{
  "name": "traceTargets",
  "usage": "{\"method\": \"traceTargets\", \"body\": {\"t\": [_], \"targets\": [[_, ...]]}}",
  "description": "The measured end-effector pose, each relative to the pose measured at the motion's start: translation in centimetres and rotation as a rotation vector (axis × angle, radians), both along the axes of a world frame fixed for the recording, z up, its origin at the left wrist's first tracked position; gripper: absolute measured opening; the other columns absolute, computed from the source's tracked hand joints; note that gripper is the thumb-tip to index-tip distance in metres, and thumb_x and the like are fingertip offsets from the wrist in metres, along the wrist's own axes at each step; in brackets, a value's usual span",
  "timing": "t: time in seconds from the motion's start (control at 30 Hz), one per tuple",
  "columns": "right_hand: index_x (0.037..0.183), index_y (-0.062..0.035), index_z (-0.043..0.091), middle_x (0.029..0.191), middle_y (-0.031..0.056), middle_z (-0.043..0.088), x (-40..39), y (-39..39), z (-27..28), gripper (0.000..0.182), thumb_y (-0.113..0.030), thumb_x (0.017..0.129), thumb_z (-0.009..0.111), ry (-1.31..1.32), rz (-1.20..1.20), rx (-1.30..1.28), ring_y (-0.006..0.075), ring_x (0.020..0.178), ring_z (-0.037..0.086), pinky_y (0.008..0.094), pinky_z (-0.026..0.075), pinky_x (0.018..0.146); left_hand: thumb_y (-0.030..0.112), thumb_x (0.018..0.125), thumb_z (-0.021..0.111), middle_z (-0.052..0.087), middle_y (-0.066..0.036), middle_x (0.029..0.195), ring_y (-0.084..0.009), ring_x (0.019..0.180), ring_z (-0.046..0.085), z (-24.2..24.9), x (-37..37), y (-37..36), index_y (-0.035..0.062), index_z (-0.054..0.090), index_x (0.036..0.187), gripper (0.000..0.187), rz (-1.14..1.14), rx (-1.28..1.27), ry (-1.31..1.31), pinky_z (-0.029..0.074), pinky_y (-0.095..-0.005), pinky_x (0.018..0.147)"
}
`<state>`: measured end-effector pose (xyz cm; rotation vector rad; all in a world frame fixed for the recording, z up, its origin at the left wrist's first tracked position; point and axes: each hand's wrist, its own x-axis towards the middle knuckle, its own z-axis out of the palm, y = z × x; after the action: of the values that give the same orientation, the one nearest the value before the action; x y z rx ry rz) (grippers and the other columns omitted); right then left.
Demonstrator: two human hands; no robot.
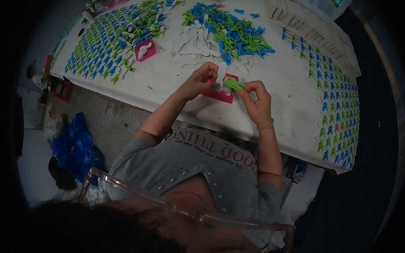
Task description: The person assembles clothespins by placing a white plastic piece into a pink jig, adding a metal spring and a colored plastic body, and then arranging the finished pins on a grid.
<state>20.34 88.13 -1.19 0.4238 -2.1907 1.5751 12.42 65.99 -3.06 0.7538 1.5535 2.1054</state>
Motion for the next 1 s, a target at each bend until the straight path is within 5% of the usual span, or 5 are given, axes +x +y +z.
{"method": "traceTargets", "body": {"t": [0.4, 0.57, 0.63, 0.87, 1.0], "targets": [[0.098, -0.0016, 0.055, 0.089, 0.0030, 0.060, -0.4, -1.5, 0.2, 0.021, -0.011, 0.084, 0.069, -0.090, 0.095, -0.133, 0.0106, 0.079, 0.055, 0.0235, 0.046, 0.074, -0.008, 0.076, 0.065, 0.052, 0.002, 0.089, -0.0061, 0.084, 0.052, 0.2, 0.3, 0.2, 0.0086, 0.047, 0.104, 0.038, -0.029, -0.014, 0.019, 0.044, -0.0216, 0.073], [0.101, -0.0008, 0.057, 0.092, 0.0051, 0.062, -1.5, 0.8, -3.0, 0.012, -0.009, 0.093, 0.057, -0.625, 0.448, -0.841, 0.0093, 0.080, 0.058, 0.0222, 0.048, 0.073, -0.003, 0.075, 0.069, 0.052, 0.002, 0.092, -0.0076, 0.086, 0.050, -0.8, -0.5, 0.6, 0.0086, 0.048, 0.105, 0.039, -0.059, -0.085, 0.076, 0.042, -0.0228, 0.078], [0.098, -0.0002, 0.058, 0.092, 0.0057, 0.063, -2.2, 1.6, -3.7, 0.011, -0.009, 0.092, 0.060, -0.600, 0.360, -0.913, 0.0100, 0.076, 0.059, 0.0234, 0.049, 0.070, 0.000, 0.075, 0.071, 0.052, 0.002, 0.092, -0.0089, 0.086, 0.050, -1.0, -1.9, 0.7, 0.0081, 0.049, 0.107, 0.040, -0.086, -0.119, 0.104, 0.041, -0.0242, 0.080], [0.089, -0.0016, 0.062, 0.087, 0.0049, 0.062, -10.7, 12.3, -8.6, 0.009, -0.010, 0.087, 0.066, -0.249, -0.734, -0.326, 0.0125, 0.069, 0.059, 0.0262, 0.050, 0.066, 0.010, 0.071, 0.072, 0.058, -0.013, 0.100, -0.0280, 0.091, 0.054, -6.3, -10.8, -3.1, 0.0053, 0.057, 0.107, 0.039, 0.785, -0.689, 0.798, 0.043, -0.0380, 0.079], [0.088, -0.0026, 0.063, 0.087, 0.0098, 0.062, -15.6, 19.2, -11.0, 0.008, -0.010, 0.085, 0.065, -0.167, -1.054, 0.032, 0.0234, 0.074, 0.062, 0.0338, 0.052, 0.069, 0.009, 0.070, 0.073, 0.058, -0.016, 0.100, -0.0337, 0.089, 0.055, -7.3, -11.2, -3.3, 0.0055, 0.061, 0.099, 0.032, 0.829, -0.812, 0.886, 0.044, -0.0426, 0.077]]}}
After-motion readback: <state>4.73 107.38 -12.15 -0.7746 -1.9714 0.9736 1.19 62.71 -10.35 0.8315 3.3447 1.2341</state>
